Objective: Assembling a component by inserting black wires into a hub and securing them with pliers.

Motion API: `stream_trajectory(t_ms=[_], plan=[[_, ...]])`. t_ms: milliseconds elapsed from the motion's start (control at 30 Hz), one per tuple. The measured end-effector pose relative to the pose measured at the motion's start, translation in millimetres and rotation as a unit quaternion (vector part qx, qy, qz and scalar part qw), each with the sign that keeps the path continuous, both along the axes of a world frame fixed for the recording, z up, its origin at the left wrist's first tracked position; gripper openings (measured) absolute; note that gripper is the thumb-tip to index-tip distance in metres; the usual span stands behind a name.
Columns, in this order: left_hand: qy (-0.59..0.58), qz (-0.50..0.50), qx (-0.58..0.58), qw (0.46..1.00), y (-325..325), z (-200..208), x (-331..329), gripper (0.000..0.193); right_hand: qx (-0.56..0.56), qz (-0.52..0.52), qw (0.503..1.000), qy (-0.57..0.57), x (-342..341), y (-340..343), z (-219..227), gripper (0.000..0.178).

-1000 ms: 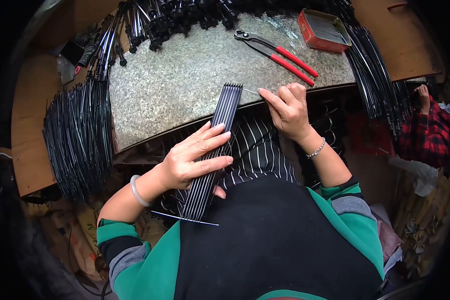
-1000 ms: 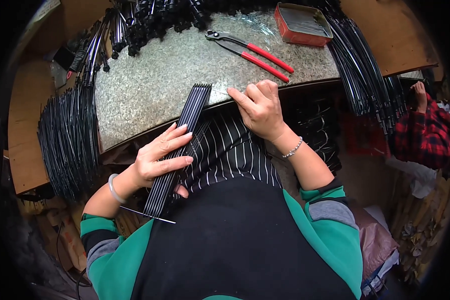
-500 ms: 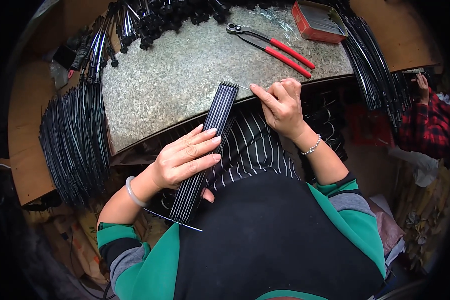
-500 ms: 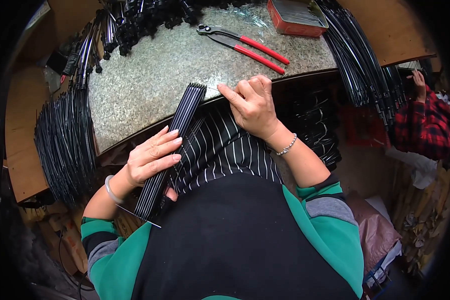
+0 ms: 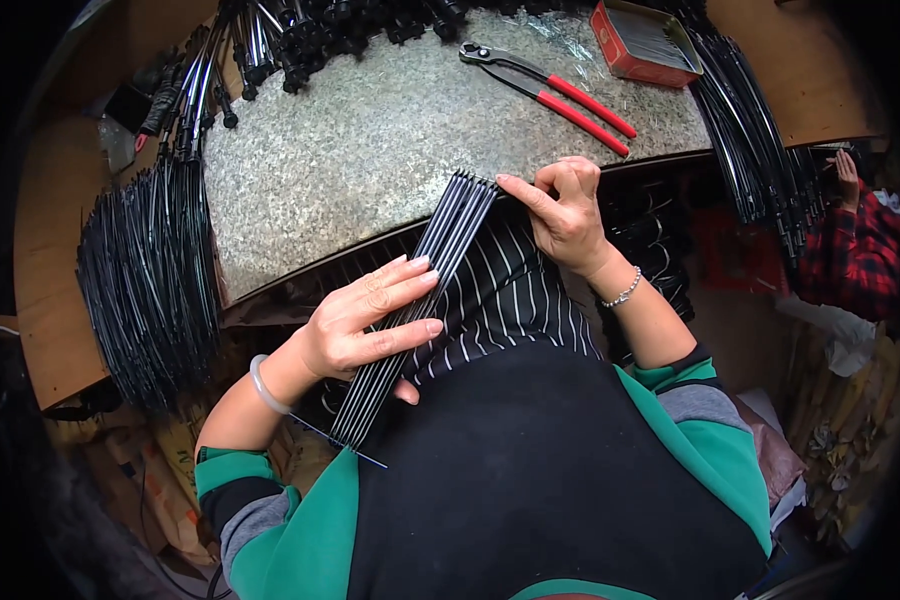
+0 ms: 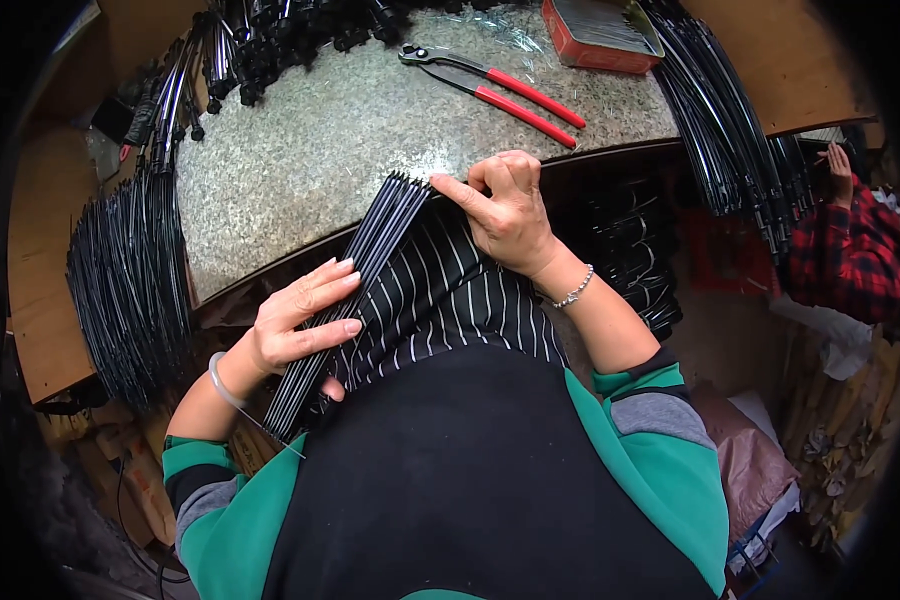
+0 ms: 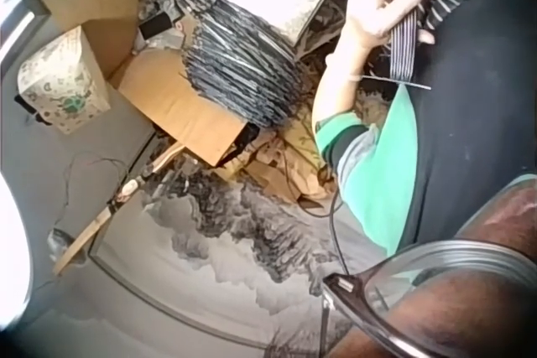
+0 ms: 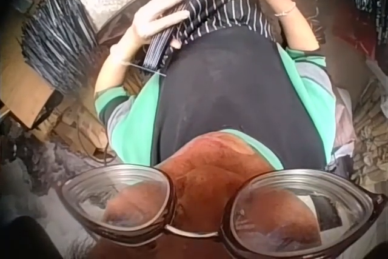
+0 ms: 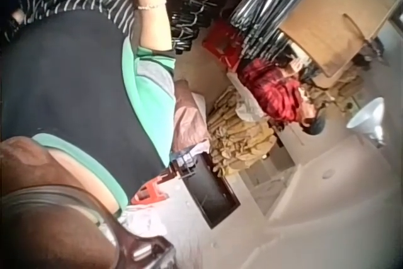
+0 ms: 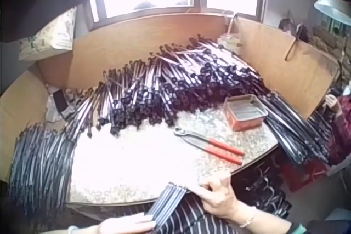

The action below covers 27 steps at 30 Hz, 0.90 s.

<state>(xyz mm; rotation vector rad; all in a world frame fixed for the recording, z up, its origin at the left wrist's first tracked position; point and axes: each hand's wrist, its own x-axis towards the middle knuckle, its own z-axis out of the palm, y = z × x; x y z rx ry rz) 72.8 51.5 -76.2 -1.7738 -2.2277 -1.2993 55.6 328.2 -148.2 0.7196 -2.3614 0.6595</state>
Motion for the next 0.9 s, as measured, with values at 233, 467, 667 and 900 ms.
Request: stream_trajectory(t_ms=[233,467,667,900], plan=[[0.014,0.002,0.010,1.000,-1.0,-3.4,4.0,0.058,0.040,-0.037,0.998,-0.012,7.9,-7.7,-1.4,0.038],[0.017,-0.003,0.009,1.000,0.8,-3.6,6.6,0.055,0.034,-0.020,0.999,-0.011,4.9,-6.2,2.6,0.034],[0.017,-0.010,0.009,1.000,1.5,-5.4,6.1,0.052,0.052,-0.018,0.998,-0.015,5.4,-12.3,0.5,0.040],[0.078,0.004,0.070,0.995,7.7,14.2,-1.0,0.056,0.055,0.068,0.974,-0.209,7.5,-12.3,54.6,0.059]])
